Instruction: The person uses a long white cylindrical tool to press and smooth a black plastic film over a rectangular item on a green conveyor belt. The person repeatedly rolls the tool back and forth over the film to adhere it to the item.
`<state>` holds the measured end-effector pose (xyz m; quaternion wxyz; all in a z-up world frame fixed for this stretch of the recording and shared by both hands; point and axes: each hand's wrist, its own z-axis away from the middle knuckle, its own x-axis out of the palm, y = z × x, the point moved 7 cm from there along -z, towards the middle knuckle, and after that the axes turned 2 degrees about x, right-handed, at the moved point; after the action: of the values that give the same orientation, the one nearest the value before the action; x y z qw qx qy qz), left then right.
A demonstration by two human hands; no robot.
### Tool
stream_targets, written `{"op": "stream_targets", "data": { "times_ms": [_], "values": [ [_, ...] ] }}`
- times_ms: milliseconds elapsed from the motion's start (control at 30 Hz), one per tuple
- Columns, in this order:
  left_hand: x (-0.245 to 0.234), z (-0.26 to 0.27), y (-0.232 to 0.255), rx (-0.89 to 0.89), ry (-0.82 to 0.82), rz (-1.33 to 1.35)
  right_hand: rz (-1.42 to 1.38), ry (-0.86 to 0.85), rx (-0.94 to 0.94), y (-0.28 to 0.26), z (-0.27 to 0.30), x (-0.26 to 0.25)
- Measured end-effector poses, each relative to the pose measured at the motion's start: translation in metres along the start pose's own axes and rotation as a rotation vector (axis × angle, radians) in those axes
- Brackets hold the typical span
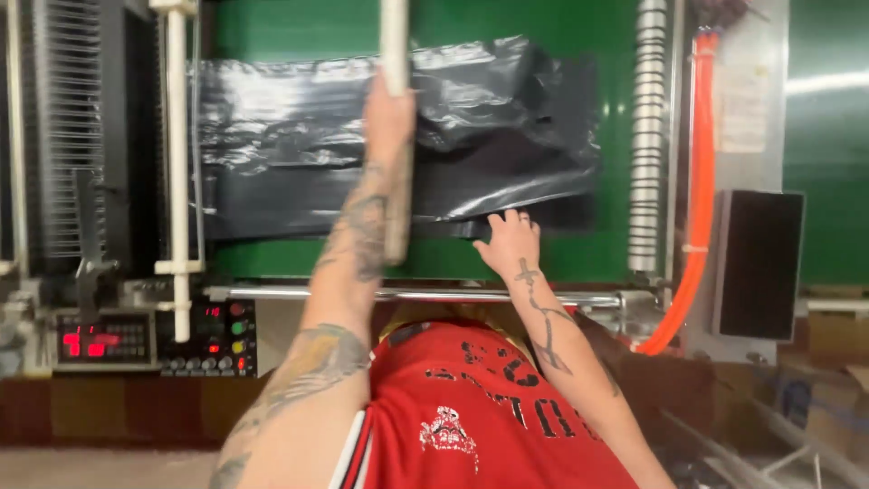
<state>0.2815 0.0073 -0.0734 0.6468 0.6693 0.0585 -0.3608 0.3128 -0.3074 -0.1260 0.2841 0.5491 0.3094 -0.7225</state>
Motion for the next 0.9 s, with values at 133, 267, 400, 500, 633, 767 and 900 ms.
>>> {"op": "stream_targets", "data": {
  "times_ms": [133, 267, 400, 500, 633, 767, 900],
  "values": [
    [0.127, 0.007, 0.045, 0.025, -0.259, 0.048, -0.125, 0.135, -0.046, 0.001, 0.008, -0.016],
    [0.144, -0.010, 0.054, 0.147, -0.360, 0.295, -0.261, 0.322, -0.115, -0.003, 0.025, -0.038],
    [-0.002, 0.062, 0.083, 0.308, -0.480, 0.240, -0.362, 0.329, -0.174, -0.008, 0.021, -0.050],
    [-0.089, 0.144, 0.030, 0.454, -0.312, -0.171, -0.199, 0.050, 0.011, -0.004, 0.013, -0.014],
    [-0.151, 0.199, -0.107, 0.414, -0.036, -0.519, -0.107, -0.146, 0.004, -0.018, 0.009, -0.018],
    [-0.194, 0.215, -0.156, 0.463, 0.420, -0.741, -0.047, -0.144, -0.013, -0.022, 0.010, -0.010],
    [-0.218, 0.209, -0.170, 0.354, 0.593, -0.739, -0.002, -0.195, -0.011, -0.018, 0.010, -0.002]
  ]
}}
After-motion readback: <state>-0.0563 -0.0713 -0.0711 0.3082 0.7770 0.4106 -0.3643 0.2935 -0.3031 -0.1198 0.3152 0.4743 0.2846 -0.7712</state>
